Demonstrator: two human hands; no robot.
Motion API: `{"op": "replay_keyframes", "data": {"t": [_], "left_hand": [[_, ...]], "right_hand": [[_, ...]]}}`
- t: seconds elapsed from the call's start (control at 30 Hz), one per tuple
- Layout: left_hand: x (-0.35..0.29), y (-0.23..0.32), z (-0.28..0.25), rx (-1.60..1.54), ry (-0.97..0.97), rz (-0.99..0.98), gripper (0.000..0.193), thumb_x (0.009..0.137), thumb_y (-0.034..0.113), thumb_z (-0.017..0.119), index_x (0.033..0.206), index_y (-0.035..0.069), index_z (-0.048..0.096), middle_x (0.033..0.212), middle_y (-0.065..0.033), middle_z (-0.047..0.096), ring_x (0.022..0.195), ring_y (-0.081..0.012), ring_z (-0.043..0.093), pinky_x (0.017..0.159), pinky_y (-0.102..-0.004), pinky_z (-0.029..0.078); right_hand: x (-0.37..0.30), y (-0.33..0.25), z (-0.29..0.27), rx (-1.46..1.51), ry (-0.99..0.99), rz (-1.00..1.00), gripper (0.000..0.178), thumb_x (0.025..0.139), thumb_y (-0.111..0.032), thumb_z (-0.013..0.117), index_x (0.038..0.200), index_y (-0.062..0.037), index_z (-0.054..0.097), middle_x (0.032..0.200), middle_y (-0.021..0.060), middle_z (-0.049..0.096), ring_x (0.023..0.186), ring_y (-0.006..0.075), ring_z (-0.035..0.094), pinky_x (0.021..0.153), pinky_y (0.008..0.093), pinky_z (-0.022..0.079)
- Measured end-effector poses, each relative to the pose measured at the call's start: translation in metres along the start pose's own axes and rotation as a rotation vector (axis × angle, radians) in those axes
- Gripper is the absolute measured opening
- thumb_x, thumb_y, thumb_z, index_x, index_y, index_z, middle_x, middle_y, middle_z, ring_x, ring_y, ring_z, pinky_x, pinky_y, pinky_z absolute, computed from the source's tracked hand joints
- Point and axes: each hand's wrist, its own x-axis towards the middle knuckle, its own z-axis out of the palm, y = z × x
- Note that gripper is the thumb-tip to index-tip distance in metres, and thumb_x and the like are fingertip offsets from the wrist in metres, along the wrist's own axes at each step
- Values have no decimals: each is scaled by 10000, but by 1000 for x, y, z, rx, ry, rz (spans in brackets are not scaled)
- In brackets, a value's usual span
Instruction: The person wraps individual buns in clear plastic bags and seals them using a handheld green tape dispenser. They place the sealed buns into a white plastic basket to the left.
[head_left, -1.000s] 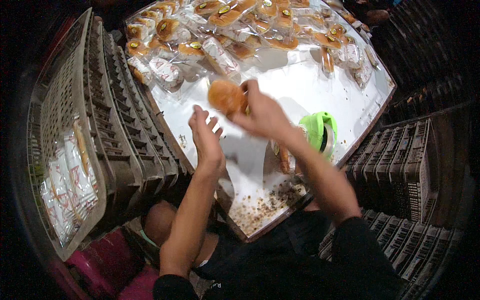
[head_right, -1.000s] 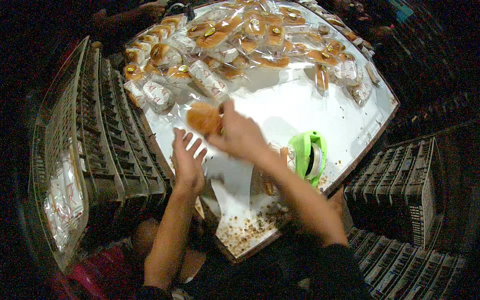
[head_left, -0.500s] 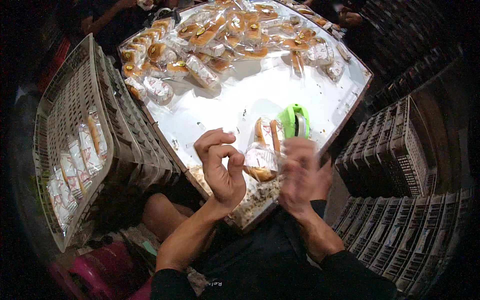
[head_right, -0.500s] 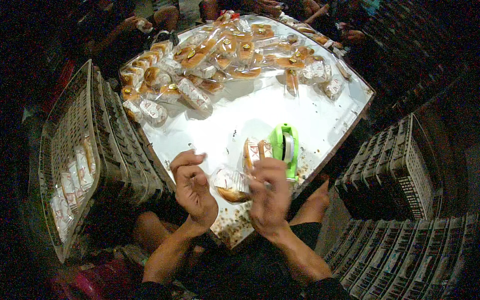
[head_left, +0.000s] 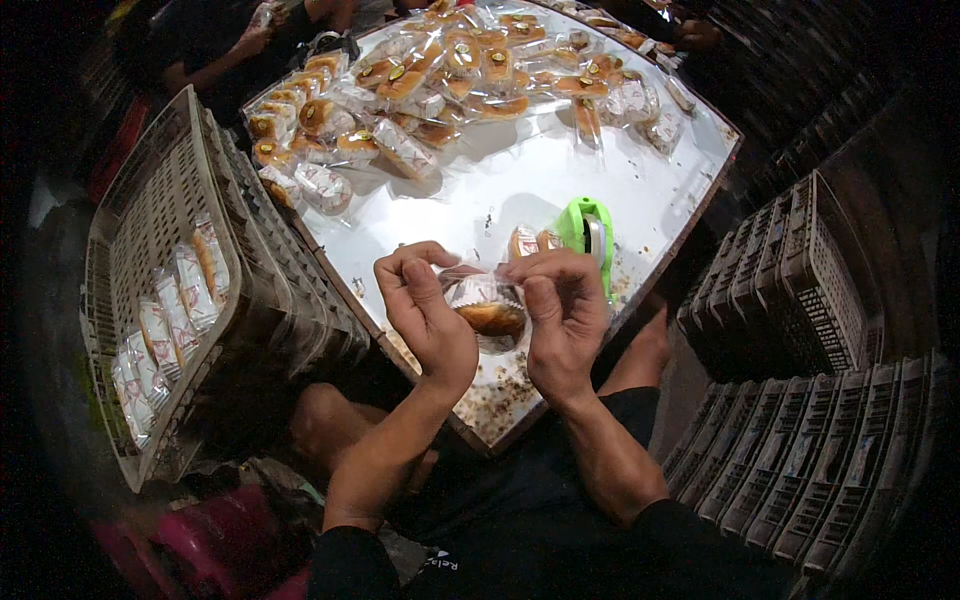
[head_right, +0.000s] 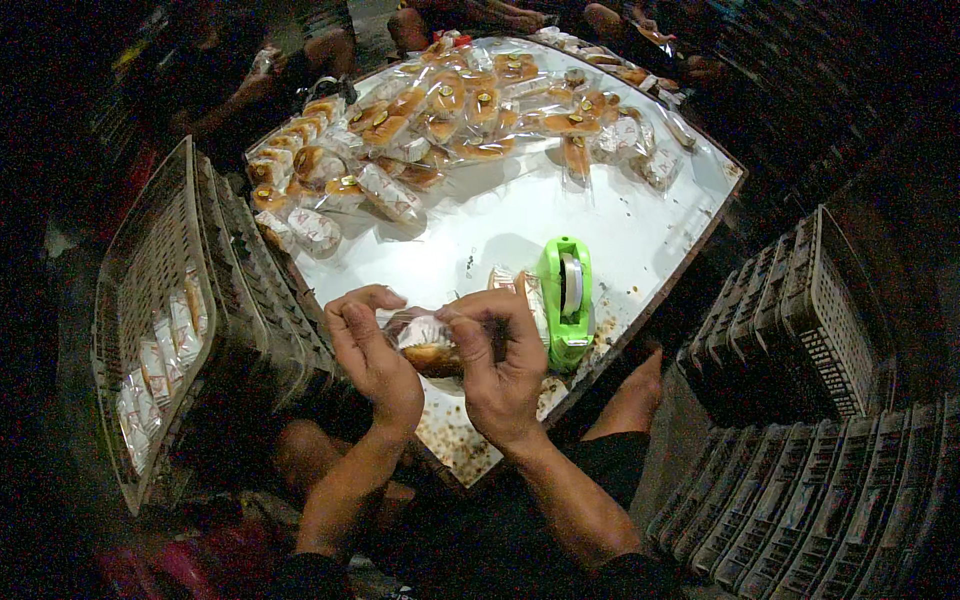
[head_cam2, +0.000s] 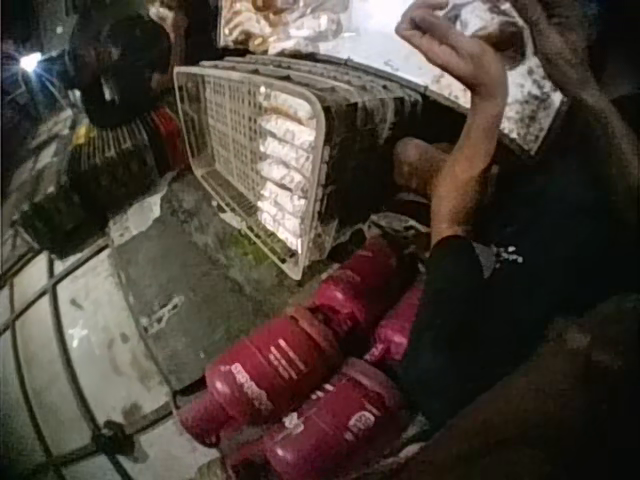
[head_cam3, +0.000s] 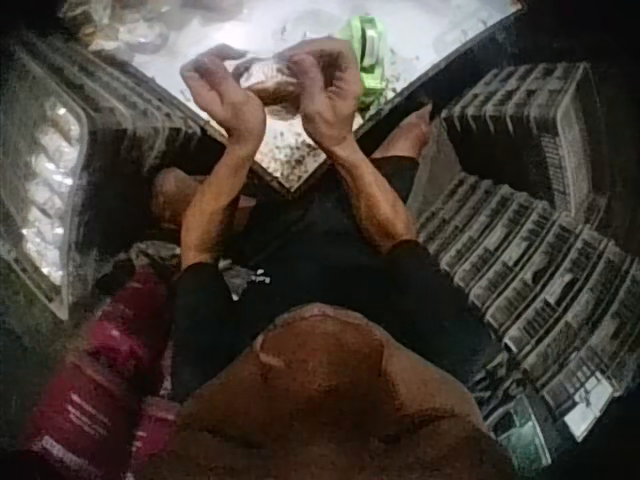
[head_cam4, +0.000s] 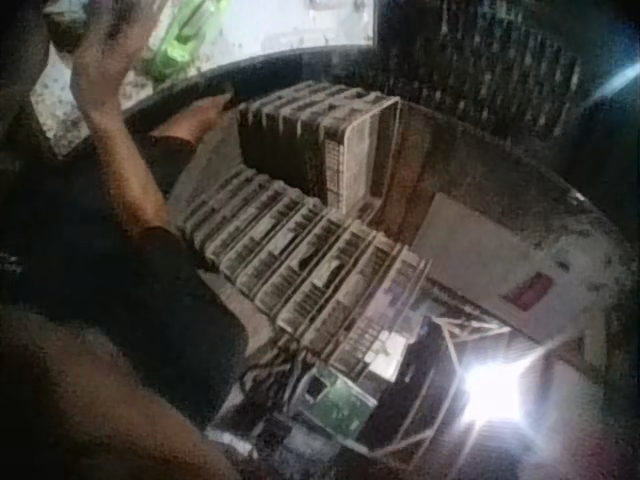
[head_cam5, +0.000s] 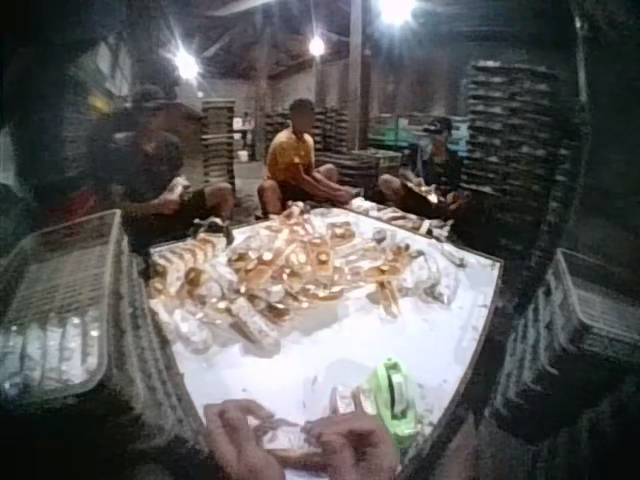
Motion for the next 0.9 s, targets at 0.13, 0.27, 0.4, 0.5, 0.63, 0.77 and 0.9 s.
{"op": "replay_keyframes", "data": {"t": [0.13, 0.27, 0.4, 0.5, 0.63, 0.77, 0.9], "left_hand": [[10, -4, -12, 148, -329, -351, 193, 1086, 243, 417, 1009, 68, 434, 770, -40, 505, 667, -96, 471, 622, -248, 451], [-12, -15, -9, 297, -165, 178, 361, 1028, 338, 550, 1164, 11, 474, 1005, -99, 541, 929, -206, 539, 839, -337, 466], [-16, -2, -13, 290, -318, -202, 257, 990, 230, 631, 982, -27, 635, 963, -102, 630, 890, -191, 591, 811, -315, 482], [-6, -14, -13, -25, -90, -488, 263, 1016, 200, 597, 895, -27, 650, 906, -66, 650, 848, -112, 567, 766, -275, 473], [0, -13, -26, 66, -192, -421, 365, 1048, 304, 542, 880, -11, 616, 833, -11, 604, 794, -70, 511, 739, -221, 438], [10, -22, -25, 36, -24, -261, 430, 1036, 321, 565, 739, 13, 530, 724, 28, 499, 708, -62, 440, 688, -225, 411], [14, -30, -42, 49, -172, -499, 366, 1019, 287, 599, 764, 26, 579, 883, -4, 542, 778, -66, 466, 679, -227, 386]], "right_hand": [[1, 2, 2, -4, 105, 39, 157, 1031, -175, 548, 1003, -21, 537, 902, 90, 661, 850, 164, 629, 891, 344, 494], [4, 4, 10, 43, 167, 117, 207, 1031, -220, 565, 969, -23, 556, 948, 95, 689, 804, 133, 627, 806, 285, 504], [11, 17, 13, -121, 184, 141, 198, 1018, -183, 578, 1084, 4, 572, 1075, 137, 682, 918, 169, 640, 833, 292, 500], [2, 27, 19, -511, 102, -61, 282, 1000, -139, 581, 1230, 22, 566, 1140, 168, 663, 1009, 259, 642, 891, 341, 498], [1, 16, 30, -594, -148, 115, 315, 980, -119, 583, 1268, 6, 595, 1212, 210, 642, 1162, 355, 592, 1033, 405, 424], [10, 21, 27, -712, -246, 49, 255, 903, -55, 659, 1156, -21, 658, 1048, 135, 658, 954, 309, 613, 958, 405, 447], [12, 16, 37, -571, -111, 99, 249, 835, -4, 718, 1076, -25, 657, 912, 88, 609, 864, 267, 585, 874, 381, 463]]}}
